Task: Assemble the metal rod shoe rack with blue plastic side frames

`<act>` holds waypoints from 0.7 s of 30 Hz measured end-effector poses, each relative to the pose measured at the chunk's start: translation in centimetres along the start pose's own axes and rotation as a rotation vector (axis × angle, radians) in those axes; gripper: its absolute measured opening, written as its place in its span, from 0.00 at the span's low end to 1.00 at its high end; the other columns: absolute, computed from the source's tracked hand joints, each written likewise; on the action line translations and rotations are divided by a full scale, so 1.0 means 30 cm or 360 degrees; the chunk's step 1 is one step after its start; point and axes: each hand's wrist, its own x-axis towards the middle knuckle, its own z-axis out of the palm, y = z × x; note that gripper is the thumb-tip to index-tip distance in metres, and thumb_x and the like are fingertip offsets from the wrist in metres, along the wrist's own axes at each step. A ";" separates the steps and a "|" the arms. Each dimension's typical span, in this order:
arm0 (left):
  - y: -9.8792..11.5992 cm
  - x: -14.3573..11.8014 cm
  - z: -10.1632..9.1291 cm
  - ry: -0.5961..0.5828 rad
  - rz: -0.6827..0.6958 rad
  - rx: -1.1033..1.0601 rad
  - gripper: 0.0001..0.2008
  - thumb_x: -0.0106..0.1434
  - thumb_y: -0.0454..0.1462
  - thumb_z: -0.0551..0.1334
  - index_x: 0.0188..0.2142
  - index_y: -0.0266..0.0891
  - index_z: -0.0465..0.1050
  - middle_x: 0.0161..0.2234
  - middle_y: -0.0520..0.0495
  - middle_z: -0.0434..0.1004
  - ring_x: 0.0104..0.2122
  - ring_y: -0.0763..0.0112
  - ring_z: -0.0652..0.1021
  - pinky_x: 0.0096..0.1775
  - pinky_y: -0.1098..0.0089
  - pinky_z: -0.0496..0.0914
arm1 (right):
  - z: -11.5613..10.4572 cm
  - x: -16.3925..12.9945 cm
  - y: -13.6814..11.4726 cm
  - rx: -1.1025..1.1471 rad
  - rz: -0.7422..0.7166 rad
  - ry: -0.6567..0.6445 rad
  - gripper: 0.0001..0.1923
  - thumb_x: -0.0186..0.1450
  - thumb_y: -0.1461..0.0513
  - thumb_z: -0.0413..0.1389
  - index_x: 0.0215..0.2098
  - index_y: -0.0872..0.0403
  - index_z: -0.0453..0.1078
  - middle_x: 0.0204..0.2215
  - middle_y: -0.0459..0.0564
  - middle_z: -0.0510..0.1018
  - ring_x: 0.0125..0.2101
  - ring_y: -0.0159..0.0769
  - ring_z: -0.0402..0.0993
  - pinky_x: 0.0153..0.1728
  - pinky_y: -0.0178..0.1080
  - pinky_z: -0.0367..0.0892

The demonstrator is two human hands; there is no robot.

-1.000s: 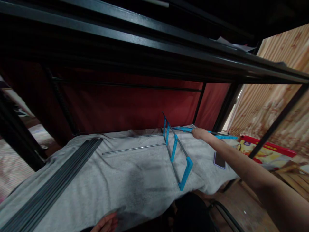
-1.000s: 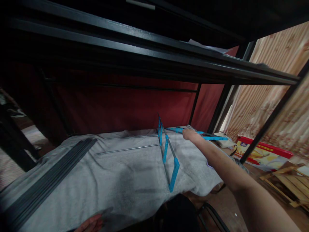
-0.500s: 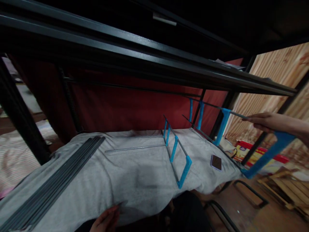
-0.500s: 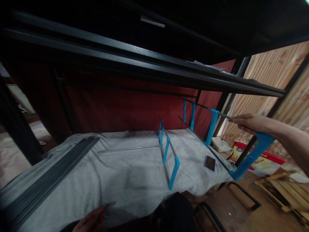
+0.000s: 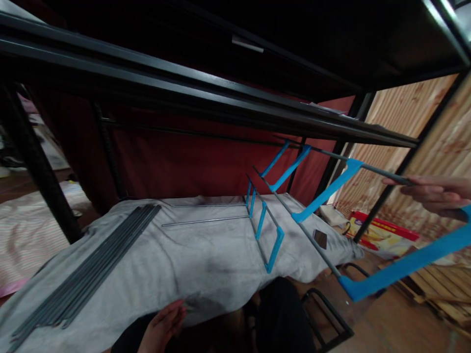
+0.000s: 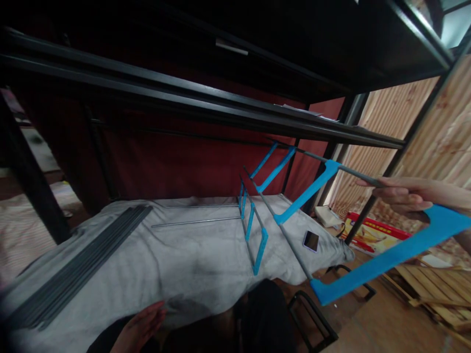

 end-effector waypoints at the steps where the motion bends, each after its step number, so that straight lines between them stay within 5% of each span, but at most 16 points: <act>1: 0.005 -0.009 0.001 -0.0021 -0.0027 -0.0028 0.29 0.30 0.48 0.77 0.32 0.38 0.78 0.34 0.40 0.83 0.40 0.53 0.81 0.42 0.64 0.75 | 0.048 0.021 0.030 0.0008 -0.0178 0.0230 0.28 0.71 0.59 0.35 0.47 0.64 0.73 0.11 0.38 0.61 0.09 0.05 0.32 0.17 0.29 0.29; 4: 0.046 -0.056 0.023 0.0018 0.0033 -0.0027 0.28 0.33 0.48 0.76 0.34 0.36 0.78 0.34 0.39 0.82 0.39 0.55 0.81 0.41 0.65 0.74 | 0.240 0.112 0.147 -0.0069 -0.0439 0.0849 0.36 0.71 0.58 0.24 0.53 0.59 0.71 0.09 0.34 0.51 0.09 0.09 0.28 0.18 0.33 0.26; 9: 0.167 -0.148 0.104 0.0220 0.0548 0.0234 0.29 0.41 0.53 0.72 0.39 0.36 0.77 0.38 0.40 0.81 0.41 0.54 0.80 0.41 0.64 0.73 | 0.599 0.316 0.319 -0.0108 -0.0670 0.0484 0.21 0.71 0.59 0.43 0.47 0.55 0.76 0.15 0.36 0.55 0.11 0.16 0.38 0.14 0.29 0.35; 13: 0.238 -0.194 0.169 0.0194 0.0880 0.0377 0.28 0.49 0.53 0.68 0.44 0.38 0.76 0.47 0.39 0.79 0.48 0.54 0.77 0.48 0.64 0.71 | 0.833 0.555 0.400 0.0024 -0.0757 0.0132 0.11 0.62 0.59 0.55 0.39 0.55 0.75 0.16 0.36 0.54 0.12 0.21 0.41 0.10 0.28 0.41; 21: 0.280 -0.236 0.241 -0.0065 0.1170 0.0512 0.28 0.60 0.50 0.62 0.56 0.38 0.70 0.58 0.37 0.69 0.57 0.54 0.70 0.58 0.62 0.64 | 1.227 1.059 0.500 0.0455 -0.0723 0.0002 0.11 0.55 0.60 0.60 0.35 0.56 0.67 0.13 0.34 0.60 0.11 0.22 0.51 0.11 0.27 0.45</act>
